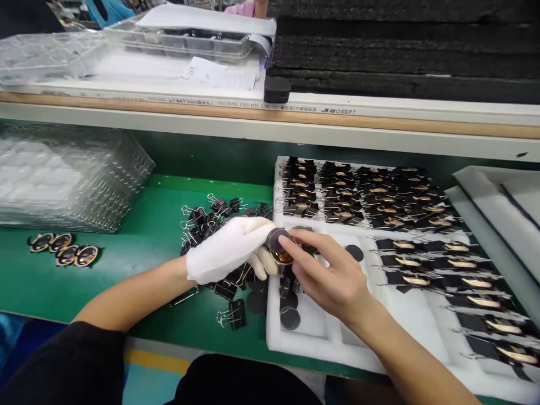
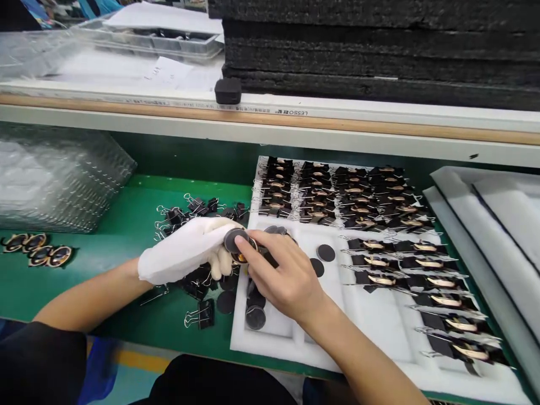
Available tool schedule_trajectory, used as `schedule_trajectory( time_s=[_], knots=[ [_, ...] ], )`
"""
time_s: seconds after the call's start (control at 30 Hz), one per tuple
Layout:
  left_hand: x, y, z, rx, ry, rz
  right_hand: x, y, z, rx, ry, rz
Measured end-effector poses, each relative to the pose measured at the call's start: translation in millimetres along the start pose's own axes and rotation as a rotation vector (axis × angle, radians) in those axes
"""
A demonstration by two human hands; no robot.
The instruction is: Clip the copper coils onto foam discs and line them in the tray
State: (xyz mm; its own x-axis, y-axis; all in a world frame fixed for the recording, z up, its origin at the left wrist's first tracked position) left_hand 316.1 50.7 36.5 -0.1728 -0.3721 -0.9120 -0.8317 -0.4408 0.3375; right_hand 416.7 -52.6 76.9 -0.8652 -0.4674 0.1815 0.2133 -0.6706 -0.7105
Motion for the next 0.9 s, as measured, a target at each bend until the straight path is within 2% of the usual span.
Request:
schedule_trajectory(
  time_s=[0.13, 0.33, 0.53, 0.63, 0.77, 0.9],
  knots=[
    [9.4, -2.7, 6.3, 0.004, 0.126, 0.035, -4.6, 2.3, -9.1, -0.007, -0.090, -0.104],
    [0.4, -1.8, 3.1, -0.012, 0.117, -0.027, -20.5, 3.0, -13.5, -0.089, -0.292, -0.376],
    [-7.3, -2.6, 8.5, -0.071, -0.187, -0.048, -34.8, 15.4, -29.6, -0.126, -0.684, -0.681],
    [-9.4, -3.5, 8.7, -0.058, -0.255, -0.025, -33.3, 16.8, -32.6, -0.137, -0.796, -0.695],
    [-6.1, -2.6, 9.3, -0.029, -0.084, 0.042, -31.5, 15.7, -28.3, -0.136, -0.760, -0.608],
    [-0.5, 0.2, 6.2, 0.095, -0.072, 0.142, -30.7, 17.3, -29.2, -0.158, -0.813, -0.556]
  ],
)
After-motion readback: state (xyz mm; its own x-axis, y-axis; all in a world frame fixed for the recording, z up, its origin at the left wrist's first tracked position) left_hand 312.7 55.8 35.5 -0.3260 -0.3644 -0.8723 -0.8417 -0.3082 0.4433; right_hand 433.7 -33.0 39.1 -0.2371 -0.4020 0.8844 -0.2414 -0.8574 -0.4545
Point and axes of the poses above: each hand's wrist, its own y-axis away from the middle knuckle, its own z-axis out of the back of the hand, x = y × z, the point moved 8 cm from there along -y, towards the middle knuckle, and after that the axes turned 2 degrees about y, right-handed, at the moved point
